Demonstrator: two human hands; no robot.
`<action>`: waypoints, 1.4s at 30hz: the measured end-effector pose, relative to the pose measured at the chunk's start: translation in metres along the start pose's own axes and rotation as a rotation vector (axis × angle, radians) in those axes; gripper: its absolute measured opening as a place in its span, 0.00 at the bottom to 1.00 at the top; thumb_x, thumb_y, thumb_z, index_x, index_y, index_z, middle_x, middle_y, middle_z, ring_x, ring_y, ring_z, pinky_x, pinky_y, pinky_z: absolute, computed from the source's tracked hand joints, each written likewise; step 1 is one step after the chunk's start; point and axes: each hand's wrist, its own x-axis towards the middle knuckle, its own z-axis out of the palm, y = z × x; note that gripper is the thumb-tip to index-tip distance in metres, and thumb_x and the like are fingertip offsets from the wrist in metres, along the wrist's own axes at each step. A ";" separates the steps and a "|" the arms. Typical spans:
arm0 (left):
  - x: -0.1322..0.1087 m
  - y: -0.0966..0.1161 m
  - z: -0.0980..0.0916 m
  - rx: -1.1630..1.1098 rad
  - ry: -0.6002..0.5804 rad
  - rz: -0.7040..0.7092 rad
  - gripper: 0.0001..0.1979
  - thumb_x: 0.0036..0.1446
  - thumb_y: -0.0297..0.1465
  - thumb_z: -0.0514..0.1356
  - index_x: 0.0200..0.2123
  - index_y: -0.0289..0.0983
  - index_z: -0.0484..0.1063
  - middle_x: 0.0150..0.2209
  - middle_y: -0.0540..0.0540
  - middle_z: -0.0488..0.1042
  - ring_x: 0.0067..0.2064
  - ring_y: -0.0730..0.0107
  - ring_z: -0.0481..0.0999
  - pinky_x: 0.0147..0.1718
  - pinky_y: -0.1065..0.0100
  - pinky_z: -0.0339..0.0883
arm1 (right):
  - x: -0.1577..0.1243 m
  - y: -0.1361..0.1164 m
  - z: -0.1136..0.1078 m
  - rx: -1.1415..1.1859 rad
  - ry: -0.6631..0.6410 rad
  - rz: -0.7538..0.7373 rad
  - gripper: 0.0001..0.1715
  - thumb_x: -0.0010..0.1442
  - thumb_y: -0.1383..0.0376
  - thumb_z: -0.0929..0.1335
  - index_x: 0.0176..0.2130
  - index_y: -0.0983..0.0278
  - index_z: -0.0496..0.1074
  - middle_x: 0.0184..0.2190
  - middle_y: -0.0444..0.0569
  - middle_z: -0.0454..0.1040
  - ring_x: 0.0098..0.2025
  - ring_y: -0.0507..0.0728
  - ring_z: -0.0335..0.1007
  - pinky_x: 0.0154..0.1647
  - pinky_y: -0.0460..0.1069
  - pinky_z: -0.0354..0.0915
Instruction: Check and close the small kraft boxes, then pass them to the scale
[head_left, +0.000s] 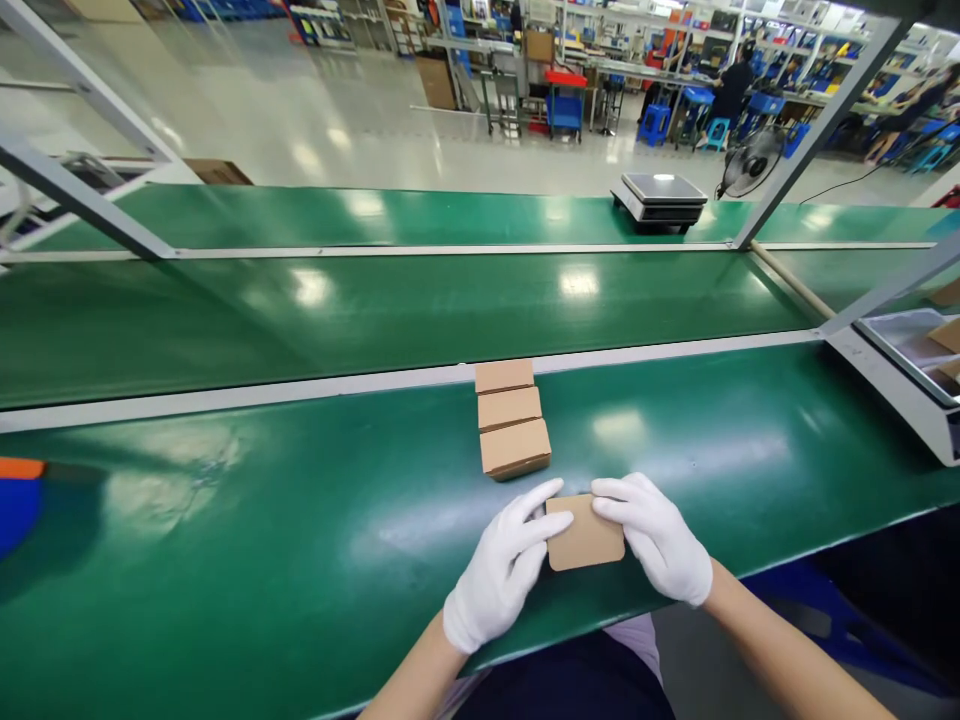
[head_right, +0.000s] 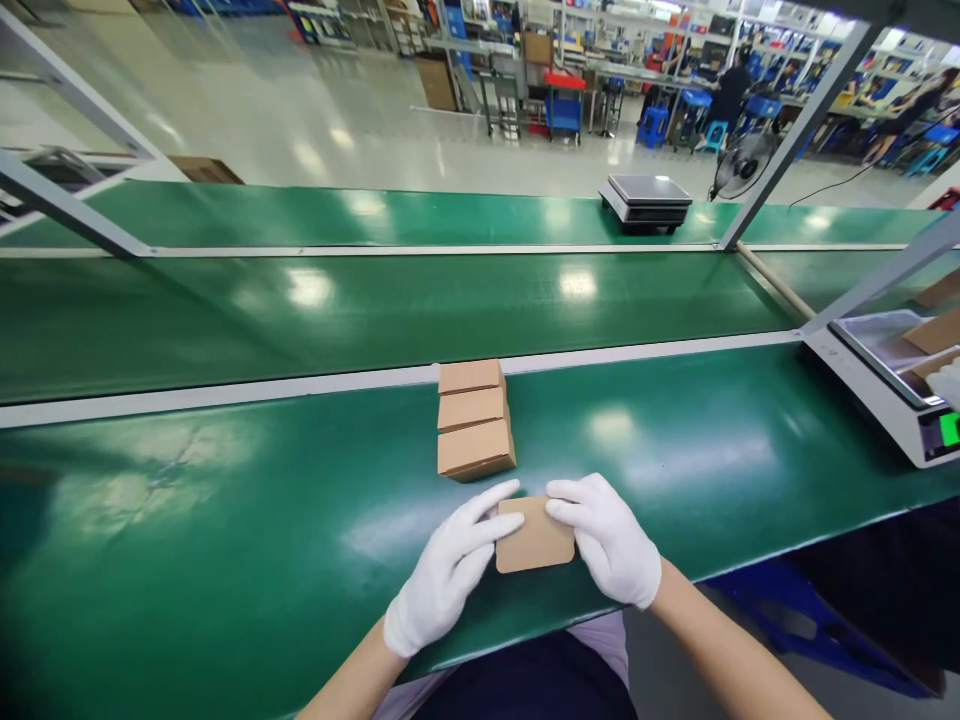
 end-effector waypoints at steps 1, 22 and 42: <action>-0.002 0.000 -0.002 0.065 -0.012 0.050 0.18 0.72 0.35 0.54 0.62 0.45 0.71 0.70 0.39 0.63 0.64 0.57 0.69 0.59 0.52 0.70 | -0.004 0.000 -0.002 -0.053 -0.051 -0.027 0.27 0.73 0.67 0.60 0.68 0.57 0.63 0.66 0.56 0.67 0.63 0.64 0.67 0.61 0.65 0.69; -0.004 0.008 0.026 0.146 0.014 0.086 0.33 0.67 0.31 0.63 0.71 0.46 0.55 0.71 0.35 0.54 0.70 0.53 0.62 0.62 0.49 0.69 | 0.006 0.005 -0.017 -0.158 -0.161 -0.187 0.33 0.74 0.63 0.64 0.74 0.59 0.52 0.68 0.61 0.65 0.70 0.65 0.62 0.66 0.63 0.67; 0.007 0.006 0.021 0.134 0.013 0.164 0.23 0.66 0.32 0.64 0.63 0.39 0.65 0.67 0.33 0.59 0.66 0.51 0.65 0.58 0.48 0.73 | 0.011 0.005 -0.015 -0.127 -0.096 -0.215 0.28 0.72 0.68 0.65 0.68 0.65 0.60 0.63 0.66 0.68 0.66 0.67 0.65 0.60 0.65 0.71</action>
